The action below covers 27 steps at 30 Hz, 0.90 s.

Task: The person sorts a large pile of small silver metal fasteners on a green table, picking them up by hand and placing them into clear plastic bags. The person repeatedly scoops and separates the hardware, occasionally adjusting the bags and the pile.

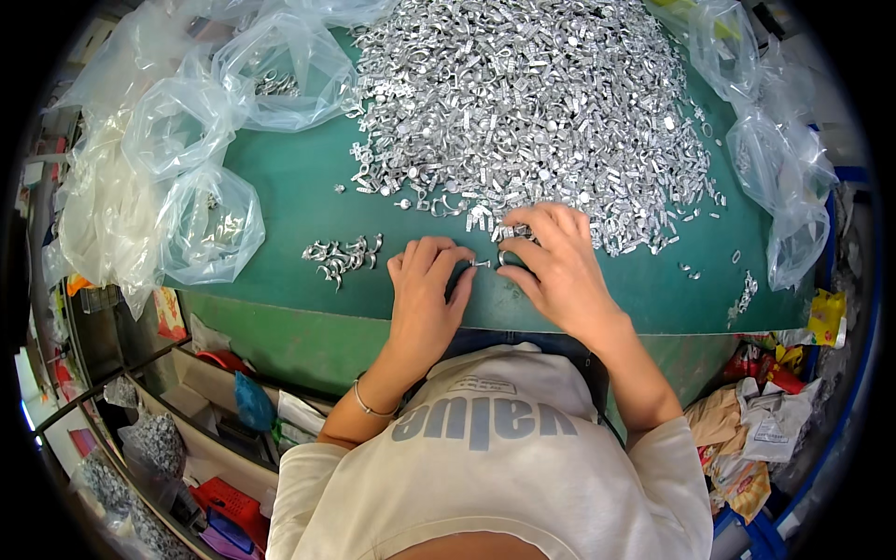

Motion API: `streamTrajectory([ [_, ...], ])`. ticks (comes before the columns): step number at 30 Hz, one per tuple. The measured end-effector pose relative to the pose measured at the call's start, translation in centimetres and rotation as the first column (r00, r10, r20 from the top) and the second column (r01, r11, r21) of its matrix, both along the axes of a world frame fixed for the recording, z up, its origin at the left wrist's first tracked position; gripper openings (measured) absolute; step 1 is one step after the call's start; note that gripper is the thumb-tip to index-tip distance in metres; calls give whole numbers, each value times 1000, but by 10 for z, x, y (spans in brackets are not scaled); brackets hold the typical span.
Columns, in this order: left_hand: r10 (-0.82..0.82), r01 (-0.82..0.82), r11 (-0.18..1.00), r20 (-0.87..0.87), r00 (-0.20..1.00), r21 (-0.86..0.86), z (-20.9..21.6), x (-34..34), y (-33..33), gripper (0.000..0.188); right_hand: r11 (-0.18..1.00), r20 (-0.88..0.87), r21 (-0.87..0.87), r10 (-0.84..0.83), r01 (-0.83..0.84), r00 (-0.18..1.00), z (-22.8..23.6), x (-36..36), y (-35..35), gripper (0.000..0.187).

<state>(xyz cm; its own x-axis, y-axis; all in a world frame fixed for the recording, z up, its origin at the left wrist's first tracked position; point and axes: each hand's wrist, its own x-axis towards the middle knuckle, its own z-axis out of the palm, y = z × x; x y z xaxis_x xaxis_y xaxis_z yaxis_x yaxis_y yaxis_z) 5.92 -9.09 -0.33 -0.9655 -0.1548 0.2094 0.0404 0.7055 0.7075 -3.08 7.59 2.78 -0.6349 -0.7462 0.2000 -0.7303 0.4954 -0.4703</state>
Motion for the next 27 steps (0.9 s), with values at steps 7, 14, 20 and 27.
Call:
streamTrajectory([
  [7,-3,1,998,-42,999,-63,8,-5,-1,24,1000,-32,12,-8,8,999,-7,4,2,27],
  [14,52,-56,990,-38,998,-126,-3,6,-10,22,999,-47,-38,-32,30,998,-1,3,1,27],
  [20,384,-377,893,-20,923,-246,5,18,-42,23,997,-45,-62,36,-39,998,-10,12,-19,28],
  [27,355,-359,919,-52,933,-165,7,8,-27,26,988,-70,-141,-68,58,995,-12,-4,-44,23],
])
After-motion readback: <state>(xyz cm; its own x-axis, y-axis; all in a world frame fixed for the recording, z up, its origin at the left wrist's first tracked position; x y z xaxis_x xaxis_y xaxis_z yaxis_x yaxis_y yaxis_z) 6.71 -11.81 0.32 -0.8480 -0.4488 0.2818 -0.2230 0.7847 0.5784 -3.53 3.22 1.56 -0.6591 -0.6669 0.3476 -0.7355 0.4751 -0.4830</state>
